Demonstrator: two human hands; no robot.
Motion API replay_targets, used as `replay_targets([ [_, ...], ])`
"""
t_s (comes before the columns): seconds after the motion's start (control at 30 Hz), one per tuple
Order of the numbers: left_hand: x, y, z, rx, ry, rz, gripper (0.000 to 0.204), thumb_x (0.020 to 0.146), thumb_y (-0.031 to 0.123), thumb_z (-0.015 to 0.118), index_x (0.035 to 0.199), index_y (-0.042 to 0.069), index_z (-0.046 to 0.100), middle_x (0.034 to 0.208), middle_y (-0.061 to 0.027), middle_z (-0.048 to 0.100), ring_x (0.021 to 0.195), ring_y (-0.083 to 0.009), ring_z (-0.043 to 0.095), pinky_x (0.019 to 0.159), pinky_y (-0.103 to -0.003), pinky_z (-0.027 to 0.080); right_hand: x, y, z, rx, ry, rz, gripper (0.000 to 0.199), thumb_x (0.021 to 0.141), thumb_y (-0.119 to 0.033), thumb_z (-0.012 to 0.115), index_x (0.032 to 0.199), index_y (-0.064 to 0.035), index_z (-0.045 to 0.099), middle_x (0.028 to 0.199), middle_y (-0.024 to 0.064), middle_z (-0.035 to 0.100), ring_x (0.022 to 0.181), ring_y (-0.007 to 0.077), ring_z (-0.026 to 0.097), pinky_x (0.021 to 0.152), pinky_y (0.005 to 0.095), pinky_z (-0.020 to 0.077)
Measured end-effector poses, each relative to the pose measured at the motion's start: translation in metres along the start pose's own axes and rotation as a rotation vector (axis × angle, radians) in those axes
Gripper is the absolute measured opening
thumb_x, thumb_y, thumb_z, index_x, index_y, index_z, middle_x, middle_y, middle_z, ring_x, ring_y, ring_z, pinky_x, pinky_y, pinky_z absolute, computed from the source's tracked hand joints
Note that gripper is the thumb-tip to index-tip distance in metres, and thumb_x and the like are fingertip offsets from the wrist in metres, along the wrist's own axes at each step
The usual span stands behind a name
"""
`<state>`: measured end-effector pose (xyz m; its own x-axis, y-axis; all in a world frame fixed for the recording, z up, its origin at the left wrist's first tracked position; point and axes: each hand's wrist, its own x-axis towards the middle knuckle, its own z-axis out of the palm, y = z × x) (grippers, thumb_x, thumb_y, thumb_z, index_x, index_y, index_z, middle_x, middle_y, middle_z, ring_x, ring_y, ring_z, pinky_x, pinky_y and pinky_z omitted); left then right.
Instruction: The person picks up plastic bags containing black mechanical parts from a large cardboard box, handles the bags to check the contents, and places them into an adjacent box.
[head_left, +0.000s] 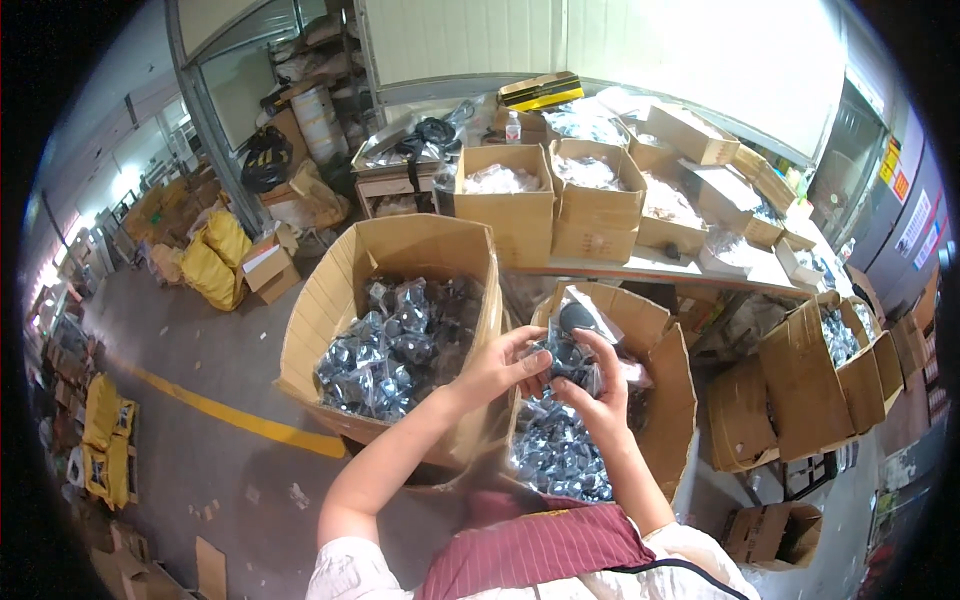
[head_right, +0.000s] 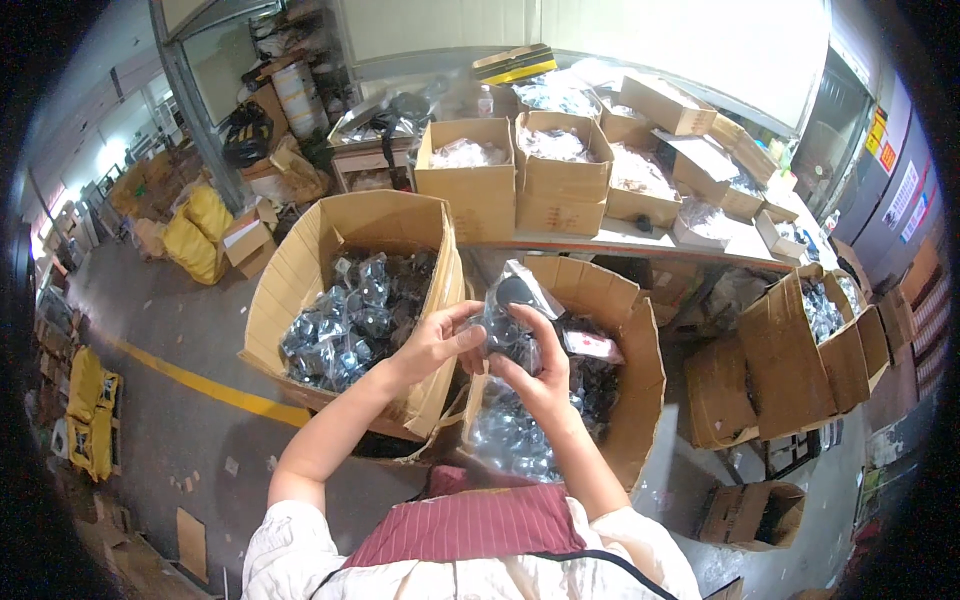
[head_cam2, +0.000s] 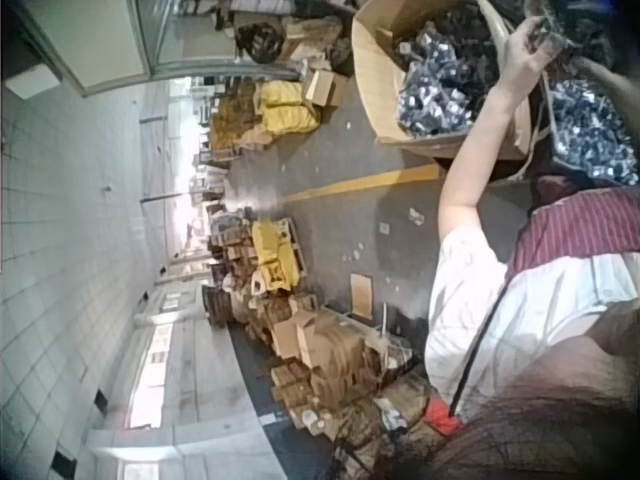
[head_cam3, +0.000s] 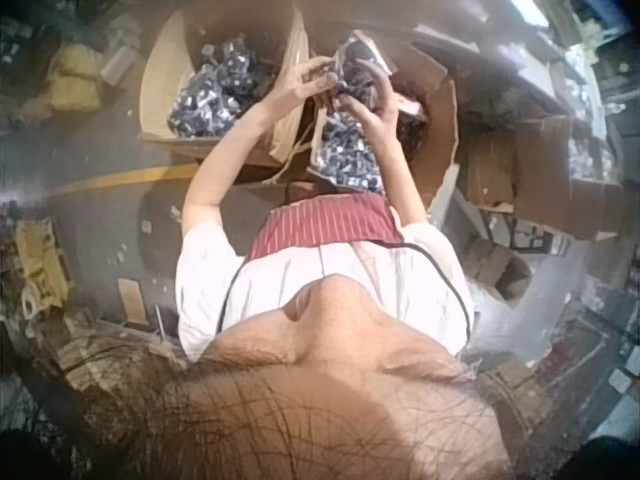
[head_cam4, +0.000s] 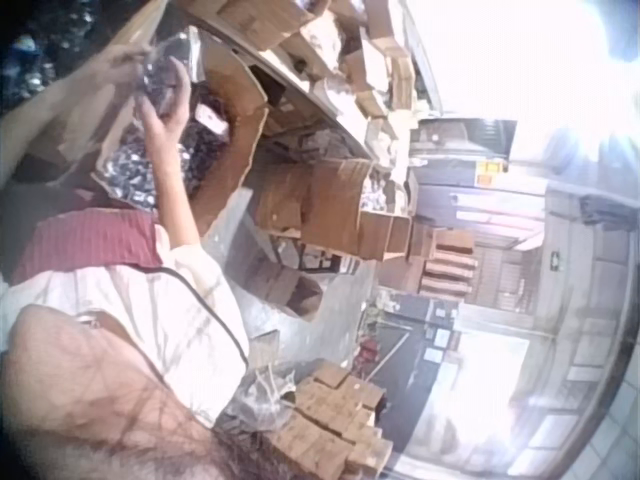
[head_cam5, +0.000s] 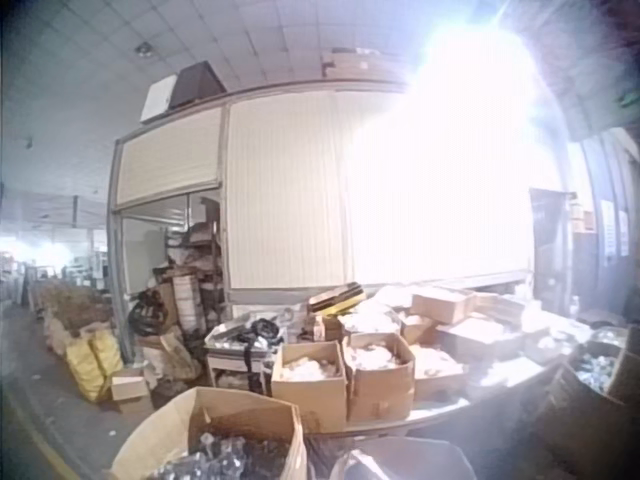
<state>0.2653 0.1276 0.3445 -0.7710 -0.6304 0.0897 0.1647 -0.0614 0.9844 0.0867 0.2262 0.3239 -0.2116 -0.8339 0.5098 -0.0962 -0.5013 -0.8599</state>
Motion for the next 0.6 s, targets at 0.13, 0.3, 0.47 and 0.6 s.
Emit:
replay_targets([
  [0.13,0.001,0.002,0.000,-0.035,-0.035,-0.032,0.058,0.095,0.031,0.069,0.135,-0.004,0.046,0.091,-0.0099,0.068,0.076,-0.0153,0.069,0.065,-0.027,0.054,-0.005,0.005,-0.004,-0.061,-0.044,-0.033,0.069,0.078,0.000,0.075,0.141,-0.0049,0.045,0.124,0.0115,0.058,0.100,0.0150,0.062,0.078,0.0254,0.0537],
  [0.3,0.000,0.004,-0.003,-0.043,-0.038,-0.039,0.052,0.092,0.023,0.070,0.131,-0.003,0.049,0.095,-0.0099,0.068,0.077,-0.0156,0.069,0.066,-0.027,0.054,-0.007,-0.013,-0.002,0.134,-0.019,0.119,0.078,0.079,-0.001,0.074,0.147,-0.0048,0.035,0.121,0.0134,0.060,0.097,0.0145,0.064,0.079,0.0255,0.0541],
  [0.47,-0.001,0.003,-0.003,-0.034,-0.062,-0.005,0.049,0.088,0.016,0.071,0.130,0.000,0.052,0.102,-0.0088,0.067,0.086,-0.0152,0.067,0.071,-0.028,0.054,-0.014,-0.019,-0.006,0.123,0.016,0.113,0.082,0.078,-0.003,0.074,0.150,-0.0072,0.035,0.124,0.0146,0.064,0.113,0.0199,0.061,0.099,0.0352,0.0475],
  [0.6,-0.002,-0.001,-0.006,-0.046,-0.062,-0.017,0.050,0.085,0.008,0.072,0.132,0.006,0.054,0.104,-0.0063,0.067,0.094,-0.0141,0.064,0.078,-0.029,0.053,-0.012,-0.020,-0.007,-0.061,0.090,-0.012,0.084,0.076,-0.004,0.073,0.151,-0.0067,0.035,0.123,0.0142,0.064,0.111,0.0189,0.061,0.098,0.0341,0.0477],
])
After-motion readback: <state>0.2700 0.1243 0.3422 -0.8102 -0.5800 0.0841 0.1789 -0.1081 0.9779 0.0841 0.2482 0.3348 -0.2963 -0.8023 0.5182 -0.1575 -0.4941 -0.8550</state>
